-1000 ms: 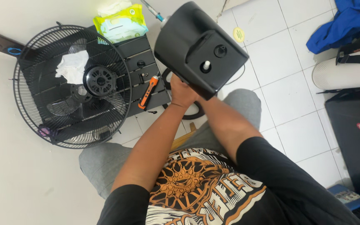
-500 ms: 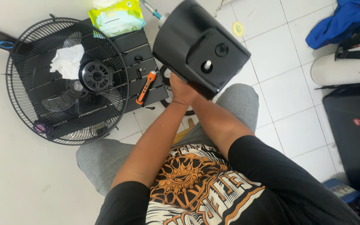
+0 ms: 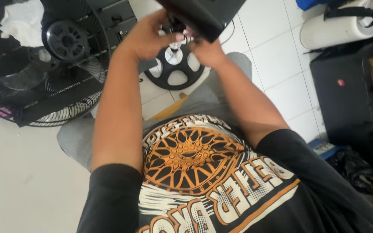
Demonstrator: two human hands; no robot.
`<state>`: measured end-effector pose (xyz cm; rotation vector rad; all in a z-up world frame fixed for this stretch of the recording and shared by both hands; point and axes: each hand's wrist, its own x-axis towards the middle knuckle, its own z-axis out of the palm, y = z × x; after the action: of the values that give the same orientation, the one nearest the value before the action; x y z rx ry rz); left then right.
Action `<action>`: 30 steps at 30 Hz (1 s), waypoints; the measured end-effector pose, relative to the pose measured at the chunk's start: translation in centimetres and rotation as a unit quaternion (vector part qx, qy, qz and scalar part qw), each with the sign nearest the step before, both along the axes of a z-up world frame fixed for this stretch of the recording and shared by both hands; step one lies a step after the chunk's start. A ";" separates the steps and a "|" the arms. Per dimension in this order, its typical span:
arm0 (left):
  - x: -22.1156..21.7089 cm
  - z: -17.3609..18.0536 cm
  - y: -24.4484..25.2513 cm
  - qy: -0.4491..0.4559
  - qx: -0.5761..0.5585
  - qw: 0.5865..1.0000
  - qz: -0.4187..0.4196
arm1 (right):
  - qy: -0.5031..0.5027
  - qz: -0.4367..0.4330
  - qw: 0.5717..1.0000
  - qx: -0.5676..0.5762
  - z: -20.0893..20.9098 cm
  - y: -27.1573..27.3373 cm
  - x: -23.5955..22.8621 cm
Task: The person cleans the exterior of a black electric fan motor housing with a white wipe, then uses a screwdriver to remove and reinsert a screw on the housing. The person handles the motor housing and a screwdriver while seated on the floor.
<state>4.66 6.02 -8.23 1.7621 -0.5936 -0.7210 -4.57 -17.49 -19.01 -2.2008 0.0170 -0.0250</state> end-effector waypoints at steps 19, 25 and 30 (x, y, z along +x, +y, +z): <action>-6.8 -4.5 -0.3 -0.218 -0.089 0.930 0.281 | -0.303 0.018 0.946 0.116 17.7 -0.5 -5.3; -11.2 -8.0 4.4 -0.242 0.017 0.920 0.307 | -0.540 -0.059 0.790 -0.283 16.9 2.9 -7.3; -10.8 -9.5 5.0 -0.325 0.058 0.877 0.349 | -0.386 0.227 0.888 -0.105 14.4 7.0 -5.3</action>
<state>-6.11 10.98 -17.76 2.1391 -0.2939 0.3701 -9.85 -10.51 -4.64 -2.2053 -0.9807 -0.6616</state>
